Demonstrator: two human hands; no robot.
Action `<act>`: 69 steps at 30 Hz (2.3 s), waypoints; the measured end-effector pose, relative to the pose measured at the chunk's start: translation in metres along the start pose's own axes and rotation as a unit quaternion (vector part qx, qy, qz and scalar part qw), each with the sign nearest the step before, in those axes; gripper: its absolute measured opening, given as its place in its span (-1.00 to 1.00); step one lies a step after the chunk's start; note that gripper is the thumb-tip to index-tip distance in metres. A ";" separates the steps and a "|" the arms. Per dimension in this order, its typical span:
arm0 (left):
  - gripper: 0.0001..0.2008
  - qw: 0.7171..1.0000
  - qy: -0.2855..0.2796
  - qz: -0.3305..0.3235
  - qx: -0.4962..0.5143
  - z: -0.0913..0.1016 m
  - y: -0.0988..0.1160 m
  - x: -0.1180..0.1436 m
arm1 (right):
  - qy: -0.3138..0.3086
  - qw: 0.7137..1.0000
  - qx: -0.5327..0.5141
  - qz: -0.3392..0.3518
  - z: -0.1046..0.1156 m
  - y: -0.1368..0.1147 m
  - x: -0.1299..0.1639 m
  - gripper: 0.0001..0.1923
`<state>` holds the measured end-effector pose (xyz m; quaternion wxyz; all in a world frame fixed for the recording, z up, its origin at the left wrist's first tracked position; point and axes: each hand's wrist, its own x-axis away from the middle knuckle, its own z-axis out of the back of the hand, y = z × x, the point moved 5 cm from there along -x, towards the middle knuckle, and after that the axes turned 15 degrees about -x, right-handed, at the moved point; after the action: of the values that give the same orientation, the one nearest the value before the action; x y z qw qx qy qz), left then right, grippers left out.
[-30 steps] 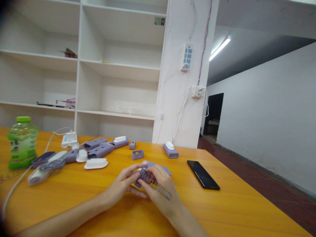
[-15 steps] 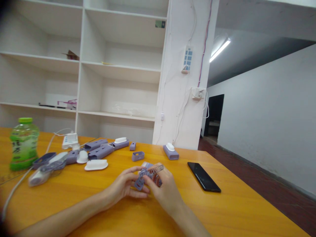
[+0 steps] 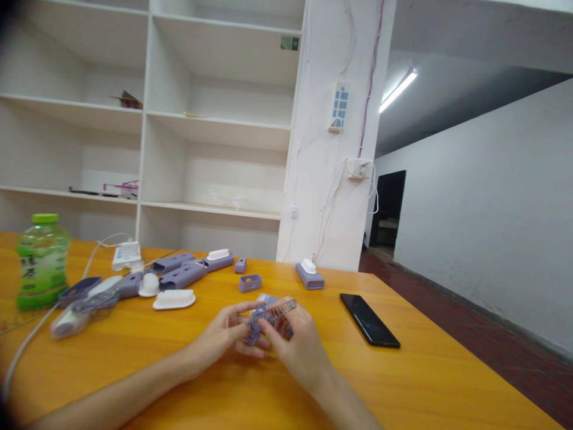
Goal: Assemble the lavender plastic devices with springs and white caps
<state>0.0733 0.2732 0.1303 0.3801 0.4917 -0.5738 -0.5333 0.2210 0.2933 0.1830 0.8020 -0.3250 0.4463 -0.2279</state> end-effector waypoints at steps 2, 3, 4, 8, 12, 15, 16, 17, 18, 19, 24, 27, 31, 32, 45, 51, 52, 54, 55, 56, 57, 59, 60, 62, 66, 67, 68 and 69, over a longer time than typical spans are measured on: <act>-0.32 1.000 -0.004 -0.010 -0.003 0.000 -0.001 -0.001 | -0.001 1.000 -0.002 -0.001 0.000 -0.002 0.000 -0.88; -0.32 1.000 -0.009 -0.015 -0.003 0.000 -0.001 -0.001 | -0.001 1.000 -0.004 -0.001 -0.001 -0.002 0.001 -0.88; -0.33 1.000 -0.014 -0.018 -0.003 0.000 -0.001 -0.001 | 0.000 1.000 -0.005 -0.001 -0.001 -0.003 0.001 -0.88; -0.33 0.999 -0.023 -0.030 -0.005 -0.002 0.001 -0.001 | 0.004 1.000 -0.008 0.000 -0.001 -0.004 0.003 -0.87; -0.27 0.999 -0.021 -0.038 -0.009 -0.003 0.000 -0.001 | 0.006 1.000 0.004 -0.009 -0.002 -0.002 0.004 -0.85; -0.25 0.999 -0.025 -0.045 -0.009 -0.005 -0.001 -0.001 | -0.005 1.000 0.020 -0.010 -0.002 -0.002 0.003 -0.86; -0.27 0.998 -0.028 -0.047 -0.014 -0.006 0.000 -0.001 | -0.011 1.000 0.022 -0.007 -0.002 -0.003 0.003 -0.87; -0.29 0.998 -0.032 -0.050 -0.022 -0.007 0.000 -0.001 | -0.021 1.000 0.022 -0.001 -0.003 -0.005 0.002 -0.89; -0.32 0.997 -0.035 -0.054 -0.030 -0.008 0.001 -0.001 | -0.032 0.999 0.020 0.008 -0.003 -0.007 0.002 -0.90; -0.35 0.997 -0.039 -0.060 -0.040 -0.010 0.003 0.000 | -0.045 0.999 0.016 0.020 -0.003 -0.010 0.002 -0.89; -0.49 0.991 -0.045 -0.088 -0.095 -0.013 0.010 0.001 | -0.117 0.992 -0.005 0.045 -0.005 -0.015 0.003 -0.64; -0.54 0.988 -0.024 -0.083 -0.126 -0.009 0.009 0.000 | -0.127 0.991 -0.004 0.044 -0.006 -0.010 0.004 -0.64; -0.56 0.987 -0.023 -0.083 -0.136 -0.008 0.007 0.001 | -0.120 0.992 -0.005 0.038 -0.006 -0.003 0.004 -0.67; -0.58 0.987 -0.025 -0.085 -0.138 -0.009 0.007 0.001 | -0.119 0.992 -0.004 0.036 -0.006 -0.002 0.004 -0.67; -0.61 0.982 -0.008 -0.088 -0.168 -0.008 -0.003 0.003 | -0.137 0.990 0.001 0.025 -0.007 -0.006 0.004 -0.68; -0.45 0.990 -0.059 -0.045 -0.118 -0.006 -0.008 0.000 | -0.134 0.991 -0.014 0.009 -0.007 0.006 0.005 -0.70; -0.44 0.991 -0.063 -0.041 -0.112 -0.006 -0.008 0.000 | -0.133 0.991 -0.017 0.007 -0.007 0.007 0.005 -0.70; -0.43 0.992 -0.068 -0.031 -0.103 -0.006 -0.007 0.001 | -0.130 0.991 -0.021 0.002 -0.007 0.008 0.004 -0.71; -0.41 0.992 -0.071 -0.023 -0.100 -0.006 -0.007 0.001 | -0.130 0.991 -0.023 -0.001 -0.007 0.008 0.004 -0.73; -0.40 0.992 -0.078 -0.011 -0.099 -0.005 -0.008 0.000 | -0.129 0.991 -0.026 -0.004 -0.008 0.007 0.004 -0.75; -0.38 0.991 -0.088 0.005 -0.100 -0.005 -0.008 0.000 | -0.129 0.991 -0.029 -0.007 -0.008 0.006 0.003 -0.77; -0.37 0.987 -0.106 0.041 -0.116 -0.002 -0.009 -0.001 | -0.122 0.992 -0.031 -0.014 -0.009 0.004 0.003 -0.79; -0.39 0.983 -0.111 0.058 -0.134 0.001 -0.009 -0.001 | -0.118 0.993 -0.028 -0.019 -0.009 0.002 0.003 -0.81; -0.48 0.971 -0.116 0.089 -0.191 0.008 -0.007 0.000 | -0.107 0.994 -0.014 -0.032 -0.010 0.000 0.003 -0.85; -0.68 0.923 -0.138 0.141 -0.331 0.020 -0.003 0.006 | -0.086 0.995 0.008 -0.043 -0.010 -0.002 0.004 -0.82; -0.67 0.911 -0.137 0.151 -0.358 0.022 -0.002 0.007 | -0.080 0.996 0.011 -0.040 -0.010 -0.003 0.003 -0.80; -0.64 0.902 -0.130 0.157 -0.381 0.025 -0.001 0.008 | -0.074 0.996 0.013 -0.037 -0.009 -0.003 0.003 -0.77; -0.61 0.893 -0.116 0.160 -0.405 0.028 -0.001 0.008 | -0.068 0.997 0.016 -0.035 -0.008 -0.004 0.002 -0.76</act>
<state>0.0443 0.2719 0.1251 0.5567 0.1315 -0.4194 -0.7049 0.2151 0.2866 0.1812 0.8273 -0.3422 0.3753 -0.2399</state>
